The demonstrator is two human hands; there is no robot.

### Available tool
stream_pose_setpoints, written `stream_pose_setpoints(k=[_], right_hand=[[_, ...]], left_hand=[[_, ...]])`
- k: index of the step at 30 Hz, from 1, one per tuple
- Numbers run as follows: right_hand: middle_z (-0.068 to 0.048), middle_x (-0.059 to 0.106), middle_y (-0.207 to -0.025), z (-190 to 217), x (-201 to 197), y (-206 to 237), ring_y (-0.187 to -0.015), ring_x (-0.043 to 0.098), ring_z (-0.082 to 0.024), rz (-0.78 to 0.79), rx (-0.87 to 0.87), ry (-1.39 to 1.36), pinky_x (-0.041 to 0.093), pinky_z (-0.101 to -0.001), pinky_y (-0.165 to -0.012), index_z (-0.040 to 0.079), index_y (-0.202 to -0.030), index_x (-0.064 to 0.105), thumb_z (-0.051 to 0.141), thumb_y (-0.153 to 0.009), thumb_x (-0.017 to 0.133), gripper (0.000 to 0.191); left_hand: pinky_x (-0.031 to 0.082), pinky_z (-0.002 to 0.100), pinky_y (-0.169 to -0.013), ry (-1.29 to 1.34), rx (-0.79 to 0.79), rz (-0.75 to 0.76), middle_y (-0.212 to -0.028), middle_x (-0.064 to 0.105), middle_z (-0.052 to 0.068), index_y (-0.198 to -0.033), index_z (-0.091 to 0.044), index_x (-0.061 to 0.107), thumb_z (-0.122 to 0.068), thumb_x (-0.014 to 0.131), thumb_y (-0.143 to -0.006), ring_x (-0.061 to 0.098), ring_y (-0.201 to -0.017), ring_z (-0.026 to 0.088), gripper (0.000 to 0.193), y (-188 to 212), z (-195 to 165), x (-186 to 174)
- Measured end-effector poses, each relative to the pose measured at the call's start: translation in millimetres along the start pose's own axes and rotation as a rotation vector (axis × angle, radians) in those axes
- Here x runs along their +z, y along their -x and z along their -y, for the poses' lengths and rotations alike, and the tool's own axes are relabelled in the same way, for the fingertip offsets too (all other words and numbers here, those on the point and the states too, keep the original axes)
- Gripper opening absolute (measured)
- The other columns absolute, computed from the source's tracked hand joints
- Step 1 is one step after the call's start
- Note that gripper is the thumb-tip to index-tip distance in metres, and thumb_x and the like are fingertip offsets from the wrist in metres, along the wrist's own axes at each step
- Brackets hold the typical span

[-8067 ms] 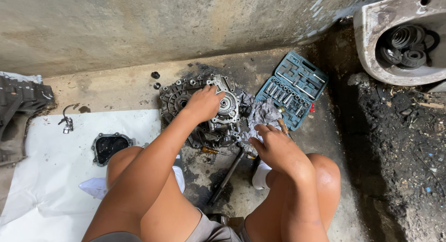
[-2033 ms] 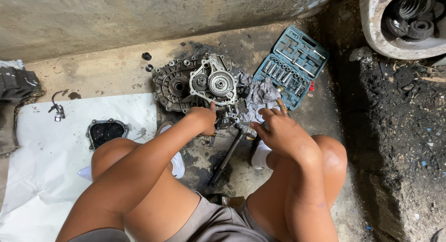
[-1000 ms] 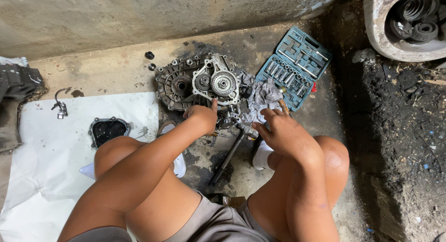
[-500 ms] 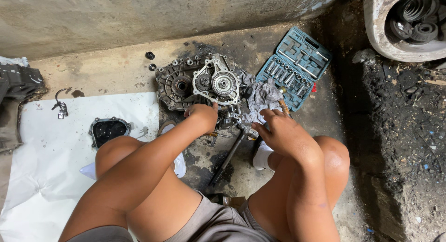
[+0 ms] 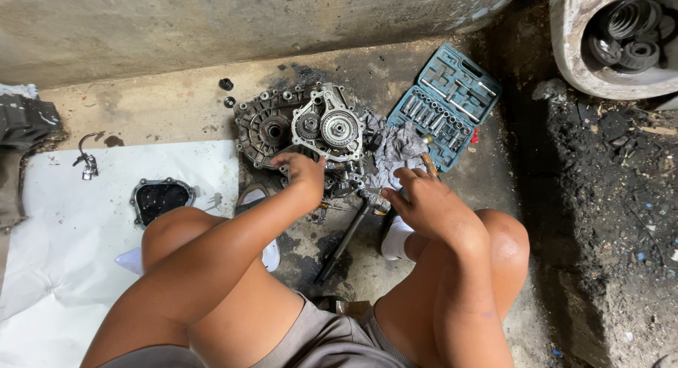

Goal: The person sits on the floor and cleans a disassembled engine with a cloth. They then use a hammer and a punch to tap a component inside the engine casing.

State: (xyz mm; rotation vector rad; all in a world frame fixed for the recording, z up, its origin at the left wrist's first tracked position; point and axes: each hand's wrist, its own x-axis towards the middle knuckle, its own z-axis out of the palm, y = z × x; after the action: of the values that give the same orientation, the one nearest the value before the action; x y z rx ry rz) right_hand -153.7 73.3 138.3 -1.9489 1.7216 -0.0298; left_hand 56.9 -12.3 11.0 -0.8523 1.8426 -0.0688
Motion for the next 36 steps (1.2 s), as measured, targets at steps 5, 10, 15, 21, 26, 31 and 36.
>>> stream_pose_setpoints(k=[5,10,15,21,26,31,36], right_hand=[[-0.022,0.067,-0.115,3.3,-1.2,1.2,-0.105,0.063,-0.044,0.056,0.067,-0.010,0.051,-0.0514,-0.090,0.003,-0.118,0.062,0.042,-0.098,0.057,0.045],[-0.024,0.067,-0.113,3.2,-1.3,1.0,-0.104,0.063,-0.045,0.009,0.001,0.004,0.051,-0.0511,-0.091,0.002,-0.118,0.062,0.042,-0.098,0.058,0.045],[-0.024,0.068,-0.113,2.9,-0.3,2.2,-0.104,0.064,-0.045,0.008,0.031,0.008,0.051,-0.0517,-0.090,0.003,-0.116,0.063,0.043,-0.098,0.058,0.044],[-0.023,0.067,-0.113,4.3,-1.5,2.8,-0.103,0.064,-0.045,0.023,0.052,0.009,0.052,-0.0523,-0.088,0.004,-0.117,0.062,0.043,-0.098,0.057,0.044],[-0.022,0.068,-0.113,0.4,-1.0,2.5,-0.103,0.064,-0.044,0.017,0.024,-0.018,0.052,-0.0516,-0.088,0.004,-0.117,0.062,0.042,-0.097,0.057,0.044],[-0.023,0.067,-0.114,-2.2,0.8,3.8,-0.104,0.063,-0.045,0.008,0.040,-0.016,0.051,-0.0526,-0.088,0.003,-0.119,0.062,0.042,-0.098,0.058,0.045],[-0.022,0.067,-0.115,0.4,0.0,1.9,-0.104,0.064,-0.044,0.035,0.026,-0.011,0.052,-0.0519,-0.089,0.004,-0.116,0.063,0.043,-0.098,0.057,0.043]], left_hand=[[0.056,0.056,-0.076,-0.067,0.001,-0.001,-0.119,0.070,0.028,-0.167,-0.011,0.000,-0.034,0.094,-0.070,0.069,-0.097,0.041,0.137,4.5,-4.6,-0.6],[0.057,0.057,-0.073,-0.127,-0.020,-0.050,-0.117,0.070,0.028,-0.167,-0.008,0.002,-0.036,0.092,-0.069,0.069,-0.097,0.043,0.136,4.1,-8.4,2.1],[0.058,0.056,-0.072,-0.175,-0.076,-0.083,-0.115,0.072,0.028,-0.166,-0.009,0.002,-0.035,0.093,-0.069,0.070,-0.097,0.042,0.136,6.1,-10.8,2.5],[0.058,0.056,-0.070,-0.232,-0.038,0.006,-0.125,0.059,0.036,-0.164,-0.006,0.002,-0.050,0.096,-0.062,0.063,-0.102,0.048,0.146,0.7,-7.3,5.8],[0.056,0.061,-0.072,0.009,-0.069,0.000,-0.123,0.063,0.035,-0.164,-0.005,0.010,-0.032,0.089,-0.078,0.068,-0.096,0.045,0.120,-9.2,-1.0,17.4],[0.057,0.054,-0.075,0.336,0.041,-0.086,-0.116,0.072,0.023,-0.164,-0.004,0.015,-0.018,0.069,-0.091,0.073,-0.094,0.037,0.092,-22.0,-3.3,24.5],[0.061,0.042,-0.072,0.456,0.195,-0.688,-0.109,0.073,0.016,-0.122,0.000,0.067,-0.009,0.065,-0.085,0.074,-0.094,0.028,0.038,-44.9,13.0,37.1]])
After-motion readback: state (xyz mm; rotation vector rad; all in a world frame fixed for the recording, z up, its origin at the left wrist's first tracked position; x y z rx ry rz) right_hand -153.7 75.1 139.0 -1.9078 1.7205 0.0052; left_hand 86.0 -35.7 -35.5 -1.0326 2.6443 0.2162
